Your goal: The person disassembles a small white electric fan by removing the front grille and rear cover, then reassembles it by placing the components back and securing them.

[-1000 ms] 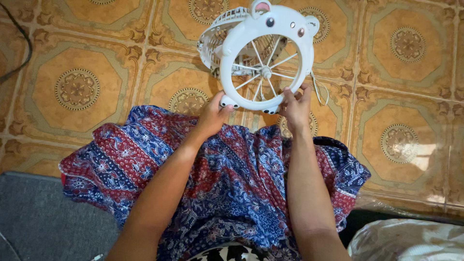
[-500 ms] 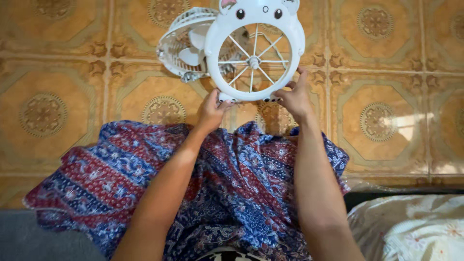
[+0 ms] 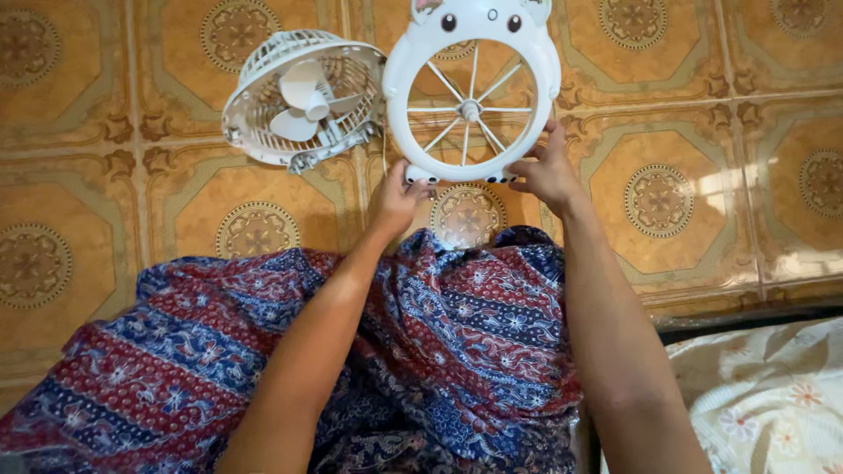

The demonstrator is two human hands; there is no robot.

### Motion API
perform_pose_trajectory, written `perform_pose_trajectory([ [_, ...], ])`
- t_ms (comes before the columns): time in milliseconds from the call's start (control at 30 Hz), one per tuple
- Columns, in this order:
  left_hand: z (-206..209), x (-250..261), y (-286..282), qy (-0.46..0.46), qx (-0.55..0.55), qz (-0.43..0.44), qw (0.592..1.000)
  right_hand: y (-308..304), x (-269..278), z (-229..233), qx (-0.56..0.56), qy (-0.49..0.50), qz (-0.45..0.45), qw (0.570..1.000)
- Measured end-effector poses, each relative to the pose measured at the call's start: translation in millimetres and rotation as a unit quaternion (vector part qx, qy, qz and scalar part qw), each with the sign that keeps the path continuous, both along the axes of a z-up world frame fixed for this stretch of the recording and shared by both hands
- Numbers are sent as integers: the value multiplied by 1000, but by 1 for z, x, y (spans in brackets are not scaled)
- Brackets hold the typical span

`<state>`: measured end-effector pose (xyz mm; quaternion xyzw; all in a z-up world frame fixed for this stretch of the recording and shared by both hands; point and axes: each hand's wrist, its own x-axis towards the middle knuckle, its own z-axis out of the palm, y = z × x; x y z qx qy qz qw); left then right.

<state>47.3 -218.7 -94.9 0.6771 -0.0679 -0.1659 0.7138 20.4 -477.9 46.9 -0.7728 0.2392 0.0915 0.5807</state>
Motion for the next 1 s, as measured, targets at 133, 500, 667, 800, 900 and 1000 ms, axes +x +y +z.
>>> perform_pose_trajectory([
  [133, -9, 12, -22, 27, -20, -12, 999, -21, -4, -23, 3, -20, -27, 999],
  [500, -36, 52, -75, 118, -7, -75, 990, -58, -17, -64, 76, -13, -121, 990],
  [667, -21, 50, -65, 158, -87, -55, 982, -51, -15, -53, 134, -28, -117, 984],
  [800, 8, 40, -57, 217, -179, -30, 959, -42, -19, -35, 250, -71, -94, 961],
  [900, 34, 31, -55, 237, -202, 9, 950, -40, -24, -26, 339, -90, -92, 932],
  [1000, 54, 23, -50, 229, -196, 2, 953, -40, -29, -22, 376, -118, -97, 914],
])
